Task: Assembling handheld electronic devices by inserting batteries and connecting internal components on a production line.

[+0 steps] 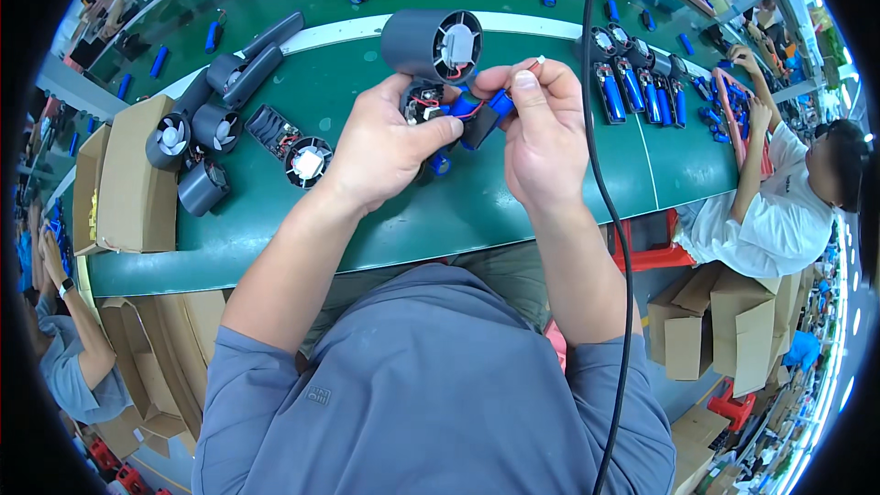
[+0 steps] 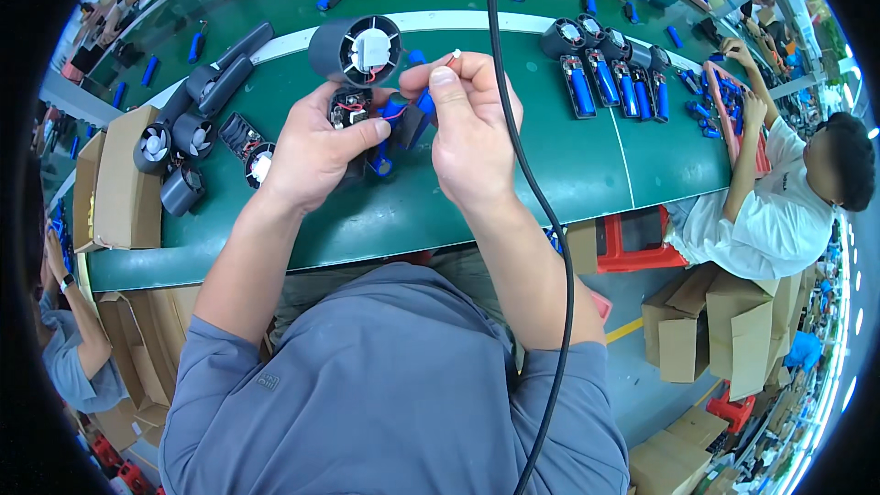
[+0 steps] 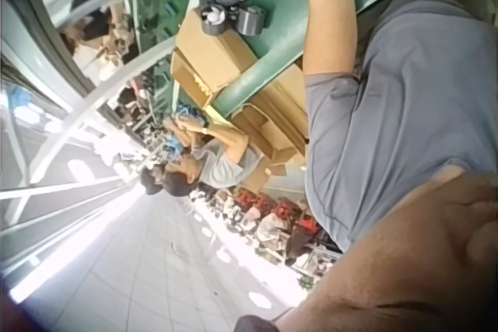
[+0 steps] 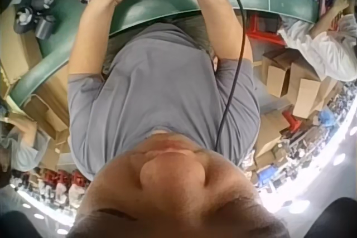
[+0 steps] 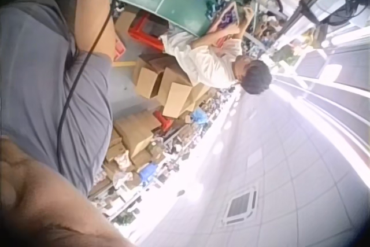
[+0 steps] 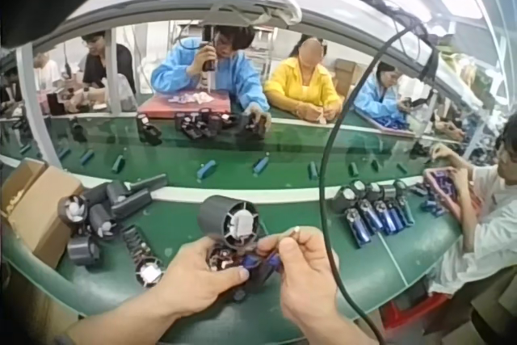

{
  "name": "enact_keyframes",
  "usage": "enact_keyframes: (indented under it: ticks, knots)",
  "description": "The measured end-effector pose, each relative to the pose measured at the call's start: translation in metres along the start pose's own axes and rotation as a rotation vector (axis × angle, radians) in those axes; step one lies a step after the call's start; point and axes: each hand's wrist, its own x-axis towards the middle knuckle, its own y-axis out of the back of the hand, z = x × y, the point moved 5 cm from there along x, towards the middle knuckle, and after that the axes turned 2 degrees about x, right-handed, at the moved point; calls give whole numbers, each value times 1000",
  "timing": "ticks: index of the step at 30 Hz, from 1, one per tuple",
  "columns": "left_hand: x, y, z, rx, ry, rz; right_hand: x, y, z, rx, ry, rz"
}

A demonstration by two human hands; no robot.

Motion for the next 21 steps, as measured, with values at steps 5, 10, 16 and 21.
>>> enact_keyframes:
  ticks: [5,10,16,21]
  knots:
    - [4,-7,-2,-14,12,-61,-1,-7,4,59,31,3]
    - [3,-2,5,355,-94,7,-1,-15,13,49,33,65]
    - [2,3,2,410,-107,84,-1,-14,20,84,66,153]
    - [5,11,-10,129,-65,169,1,-7,24,165,117,212]
